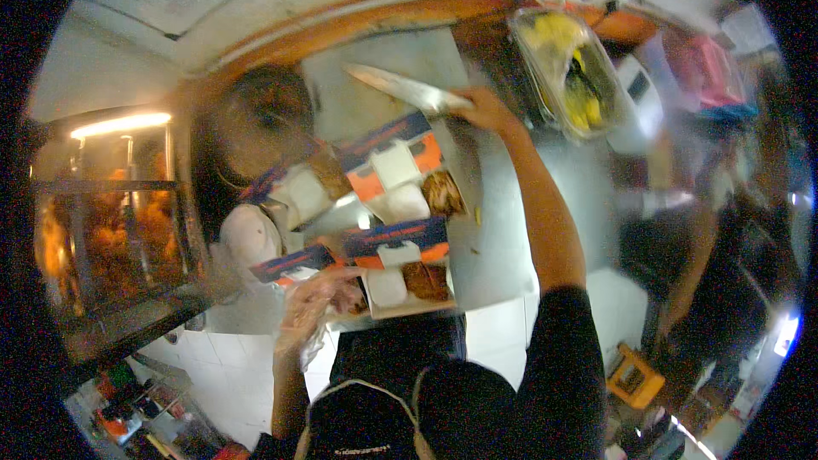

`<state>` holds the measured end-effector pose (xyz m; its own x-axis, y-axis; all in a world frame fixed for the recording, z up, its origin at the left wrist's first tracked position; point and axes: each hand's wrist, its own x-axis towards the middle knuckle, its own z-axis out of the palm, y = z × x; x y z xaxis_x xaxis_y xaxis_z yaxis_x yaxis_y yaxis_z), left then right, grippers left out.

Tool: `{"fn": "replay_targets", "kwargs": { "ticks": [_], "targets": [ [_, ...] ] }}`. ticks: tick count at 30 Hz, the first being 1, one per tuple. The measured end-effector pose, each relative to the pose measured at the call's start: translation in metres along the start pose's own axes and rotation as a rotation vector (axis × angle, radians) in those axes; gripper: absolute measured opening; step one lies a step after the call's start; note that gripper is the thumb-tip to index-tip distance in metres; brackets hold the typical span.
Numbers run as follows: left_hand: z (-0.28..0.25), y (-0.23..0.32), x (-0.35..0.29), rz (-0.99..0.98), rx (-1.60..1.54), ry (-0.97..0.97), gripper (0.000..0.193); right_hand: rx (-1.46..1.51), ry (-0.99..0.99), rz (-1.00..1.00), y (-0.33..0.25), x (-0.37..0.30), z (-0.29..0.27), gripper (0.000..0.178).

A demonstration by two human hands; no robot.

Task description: The person assembles multiple food orders by placing fried chicken pieces and white buns into branded boxes on a stainless steel counter. They retrieve buns from a cooler, arrange items in boxes, and hand completed orders to coworkers.

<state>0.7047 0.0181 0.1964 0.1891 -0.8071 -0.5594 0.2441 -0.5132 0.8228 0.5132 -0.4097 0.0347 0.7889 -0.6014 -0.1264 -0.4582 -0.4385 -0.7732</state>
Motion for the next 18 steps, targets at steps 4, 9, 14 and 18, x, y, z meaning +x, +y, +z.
{"fn": "replay_targets", "kwargs": {
  "ticks": [4, 9, 14, 18],
  "targets": [
    [0.008, -0.025, -0.024, 0.017, -0.134, 0.068, 0.055, -0.053, -0.011, -0.034, 0.007, 0.052, 0.018, 0.043],
    [0.037, -0.033, -0.015, 0.022, -0.114, -0.057, 0.042, -0.385, 0.257, -0.211, 0.001, 0.064, 0.046, 0.04],
    [0.066, -0.031, 0.015, 0.007, 0.039, -0.134, 0.037, -0.309, 0.504, -0.138, -0.01, 0.02, 0.043, 0.035],
    [0.067, -0.037, 0.017, -0.035, 0.31, -0.234, 0.031, -0.066, 0.752, 0.031, -0.017, -0.103, 0.065, 0.038]
  ]
}}
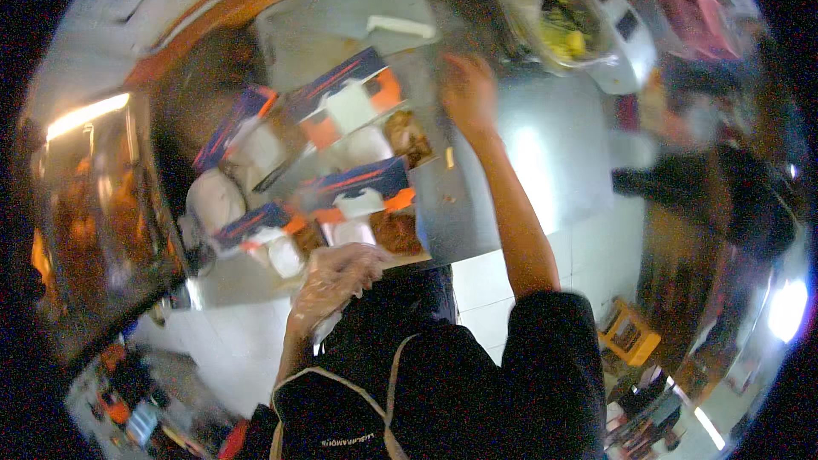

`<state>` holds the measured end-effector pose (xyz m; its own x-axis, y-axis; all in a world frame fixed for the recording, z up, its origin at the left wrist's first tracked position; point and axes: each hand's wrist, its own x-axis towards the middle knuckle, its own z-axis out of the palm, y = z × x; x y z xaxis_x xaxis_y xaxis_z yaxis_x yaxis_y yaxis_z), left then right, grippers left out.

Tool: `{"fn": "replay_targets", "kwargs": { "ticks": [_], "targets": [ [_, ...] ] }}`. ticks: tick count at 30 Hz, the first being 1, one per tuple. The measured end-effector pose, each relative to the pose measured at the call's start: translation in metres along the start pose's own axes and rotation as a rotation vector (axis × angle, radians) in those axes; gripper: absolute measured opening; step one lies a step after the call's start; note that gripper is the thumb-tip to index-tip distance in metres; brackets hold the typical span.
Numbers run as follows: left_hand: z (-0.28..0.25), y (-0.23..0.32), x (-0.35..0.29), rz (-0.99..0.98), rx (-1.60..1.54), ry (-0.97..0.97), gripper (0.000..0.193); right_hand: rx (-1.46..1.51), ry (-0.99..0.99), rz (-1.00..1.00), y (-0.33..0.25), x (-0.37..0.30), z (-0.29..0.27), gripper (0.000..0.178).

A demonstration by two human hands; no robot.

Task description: The person assembles multiple food orders by placing fried chicken pieces and white buns into branded boxes on a stainless steel counter. They retrieve buns from a cooler, arrange items in boxes, and hand completed orders to coworkers.

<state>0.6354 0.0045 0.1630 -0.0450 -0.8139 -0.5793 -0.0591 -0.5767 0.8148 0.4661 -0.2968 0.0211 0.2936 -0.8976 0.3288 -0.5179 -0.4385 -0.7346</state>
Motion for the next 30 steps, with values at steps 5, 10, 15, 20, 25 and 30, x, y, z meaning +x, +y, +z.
{"fn": "replay_targets", "kwargs": {
  "ticks": [5, 10, 15, 20, 25, 30],
  "targets": [
    [-0.001, -0.044, -0.031, -0.106, 0.027, -0.122, 0.033, 0.035, 0.042, 0.505, -0.034, -0.198, -0.079, 0.016],
    [-0.031, -0.106, -0.081, -0.205, 0.039, 0.098, 0.028, -0.039, -0.051, 0.802, -0.09, -0.314, -0.096, 0.017],
    [-0.055, -0.167, -0.122, -0.111, -0.354, 0.299, 0.024, 0.015, -0.068, 0.549, -0.133, -0.323, -0.07, 0.018],
    [-0.077, -0.19, -0.159, -0.123, -0.158, 0.44, 0.027, 0.065, -0.118, 0.401, -0.183, -0.282, -0.045, 0.016],
    [-0.079, -0.204, -0.194, -0.252, -0.265, 0.58, 0.018, 0.254, -0.256, 0.297, -0.234, -0.257, -0.021, 0.015],
    [-0.077, -0.229, -0.218, -0.041, -0.477, 0.645, 0.032, 0.248, -0.364, 0.267, -0.248, -0.265, -0.007, 0.016]
  ]
}}
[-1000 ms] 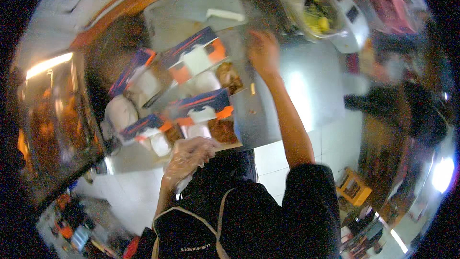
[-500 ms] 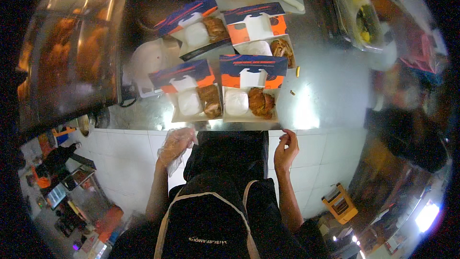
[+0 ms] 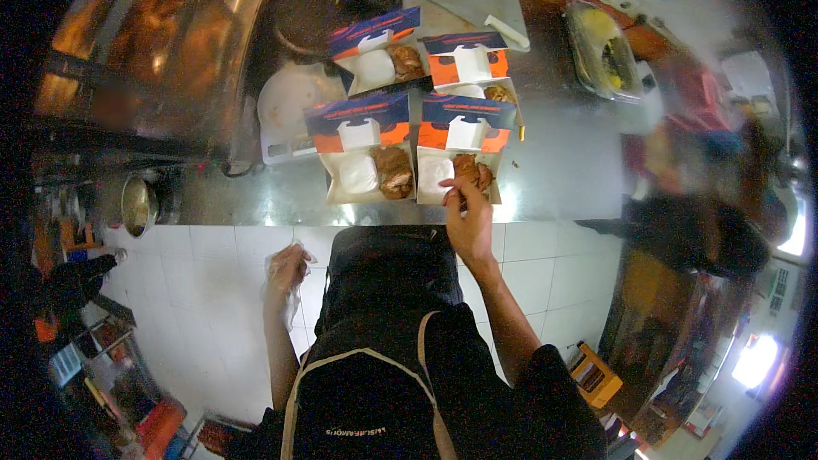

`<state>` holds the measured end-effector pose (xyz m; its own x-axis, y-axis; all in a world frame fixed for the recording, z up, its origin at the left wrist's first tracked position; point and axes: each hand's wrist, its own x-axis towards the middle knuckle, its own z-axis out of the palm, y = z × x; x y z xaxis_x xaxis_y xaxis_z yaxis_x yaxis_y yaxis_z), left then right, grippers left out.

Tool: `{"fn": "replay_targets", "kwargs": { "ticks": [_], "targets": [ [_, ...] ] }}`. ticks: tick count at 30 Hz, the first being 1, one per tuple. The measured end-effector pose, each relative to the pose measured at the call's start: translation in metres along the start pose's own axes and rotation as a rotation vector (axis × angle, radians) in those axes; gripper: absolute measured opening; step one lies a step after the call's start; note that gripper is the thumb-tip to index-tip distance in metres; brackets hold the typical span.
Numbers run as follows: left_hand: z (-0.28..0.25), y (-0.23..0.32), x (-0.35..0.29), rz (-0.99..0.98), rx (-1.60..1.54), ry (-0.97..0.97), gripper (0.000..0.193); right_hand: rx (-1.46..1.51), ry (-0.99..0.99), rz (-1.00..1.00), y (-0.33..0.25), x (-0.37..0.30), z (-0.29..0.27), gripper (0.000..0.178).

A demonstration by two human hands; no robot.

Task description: The person assembles multiple food orders by placing fried chicken pieces and white buns into branded boxes on a stainless steel counter. They retrieve buns from a cooler, arrange items in boxes, and hand completed orders to coworkers.

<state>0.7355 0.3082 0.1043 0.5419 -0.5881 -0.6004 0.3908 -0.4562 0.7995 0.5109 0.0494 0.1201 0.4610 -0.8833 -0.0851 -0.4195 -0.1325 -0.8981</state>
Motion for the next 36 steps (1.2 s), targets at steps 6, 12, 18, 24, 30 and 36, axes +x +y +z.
{"fn": "replay_targets", "kwargs": {
  "ticks": [6, 12, 18, 24, 30, 36],
  "targets": [
    [-0.004, 0.003, 0.002, -0.159, -0.005, 0.05, 0.028, -0.031, 0.038, 0.114, 0.015, -0.018, 0.003, 0.018],
    [-0.007, -0.023, 0.022, -0.099, -0.053, -0.04, 0.027, -0.092, 0.061, 0.23, 0.047, -0.031, -0.01, 0.015],
    [0.0, -0.084, 0.053, 0.117, 0.269, -0.174, 0.035, -0.156, -0.045, 0.252, 0.005, -0.034, -0.003, 0.01],
    [0.002, -0.082, 0.034, 0.063, 0.171, -0.143, 0.048, 0.386, -0.675, -0.372, -0.204, 0.016, 0.096, 0.018],
    [-0.002, -0.099, -0.003, 0.161, -0.063, 0.049, 0.045, 0.58, -0.623, -1.172, -0.465, 0.012, 0.227, 0.037],
    [-0.01, -0.153, -0.035, 0.165, -0.192, 0.172, 0.04, 0.512, -0.64, -0.805, -0.571, 0.023, 0.293, 0.048]
  ]
}}
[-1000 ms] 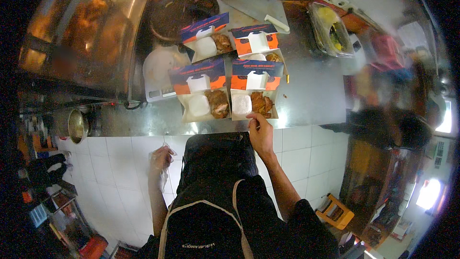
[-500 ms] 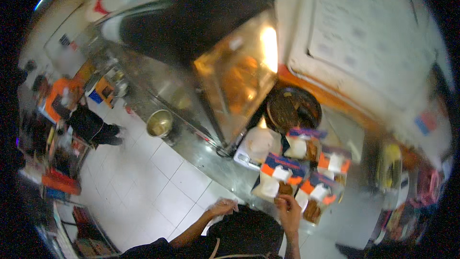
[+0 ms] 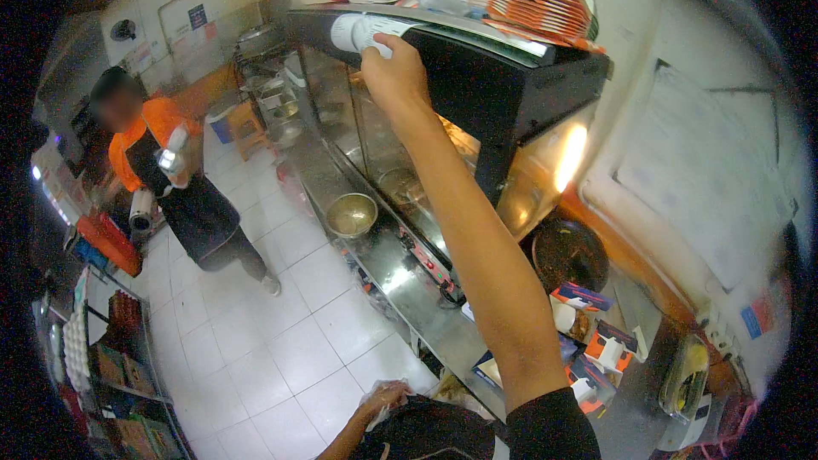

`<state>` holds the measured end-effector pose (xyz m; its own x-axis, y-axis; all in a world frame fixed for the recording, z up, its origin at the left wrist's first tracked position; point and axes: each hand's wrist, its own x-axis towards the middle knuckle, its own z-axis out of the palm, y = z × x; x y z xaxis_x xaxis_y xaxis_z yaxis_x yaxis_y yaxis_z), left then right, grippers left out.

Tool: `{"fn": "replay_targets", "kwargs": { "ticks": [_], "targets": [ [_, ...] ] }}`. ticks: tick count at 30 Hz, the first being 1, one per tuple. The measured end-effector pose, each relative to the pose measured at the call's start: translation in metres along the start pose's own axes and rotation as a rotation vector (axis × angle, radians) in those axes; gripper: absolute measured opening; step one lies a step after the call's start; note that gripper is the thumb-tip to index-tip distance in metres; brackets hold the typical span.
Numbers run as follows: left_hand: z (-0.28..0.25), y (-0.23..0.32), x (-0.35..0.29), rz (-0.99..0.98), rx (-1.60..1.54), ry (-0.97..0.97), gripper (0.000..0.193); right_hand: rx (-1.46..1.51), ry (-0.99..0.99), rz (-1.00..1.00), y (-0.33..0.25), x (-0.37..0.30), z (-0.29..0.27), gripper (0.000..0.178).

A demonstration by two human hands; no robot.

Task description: The person assembles multiple food orders by placing fried chicken pieces and white buns into branded boxes on a stainless steel counter. They retrieve buns from a cooler, arrange items in boxes, and hand completed orders to coworkers.

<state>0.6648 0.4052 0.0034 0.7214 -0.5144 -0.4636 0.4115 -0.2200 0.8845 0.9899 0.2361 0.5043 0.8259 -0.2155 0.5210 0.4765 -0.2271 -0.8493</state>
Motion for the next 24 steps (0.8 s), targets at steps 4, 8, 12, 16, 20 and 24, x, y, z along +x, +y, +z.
{"fn": "replay_targets", "kwargs": {
  "ticks": [4, 8, 12, 16, 20, 24],
  "targets": [
    [-0.01, -0.012, -0.023, -0.023, -0.019, 0.123, 0.036, 0.056, 0.151, 0.049, -0.003, 0.005, 0.024, 0.047],
    [-0.014, -0.002, -0.033, -0.128, -0.154, 0.24, 0.03, 0.289, 0.108, 0.034, 0.005, -0.031, 0.002, 0.039],
    [-0.017, 0.026, -0.023, -0.102, -0.17, 0.261, 0.032, 0.418, -0.028, 0.163, 0.023, -0.103, -0.044, 0.033],
    [-0.017, 0.068, 0.007, -0.082, -0.156, 0.152, 0.03, 0.36, -0.134, 0.346, 0.076, -0.247, -0.115, 0.025],
    [0.015, 0.119, 0.046, -0.174, 0.052, 0.001, 0.029, -0.084, -0.01, 0.697, 0.146, -0.435, -0.197, 0.022],
    [0.101, 0.15, 0.054, -0.048, 0.413, -0.347, 0.032, -0.395, 0.518, 0.937, 0.136, -0.611, -0.293, 0.027]
  ]
}}
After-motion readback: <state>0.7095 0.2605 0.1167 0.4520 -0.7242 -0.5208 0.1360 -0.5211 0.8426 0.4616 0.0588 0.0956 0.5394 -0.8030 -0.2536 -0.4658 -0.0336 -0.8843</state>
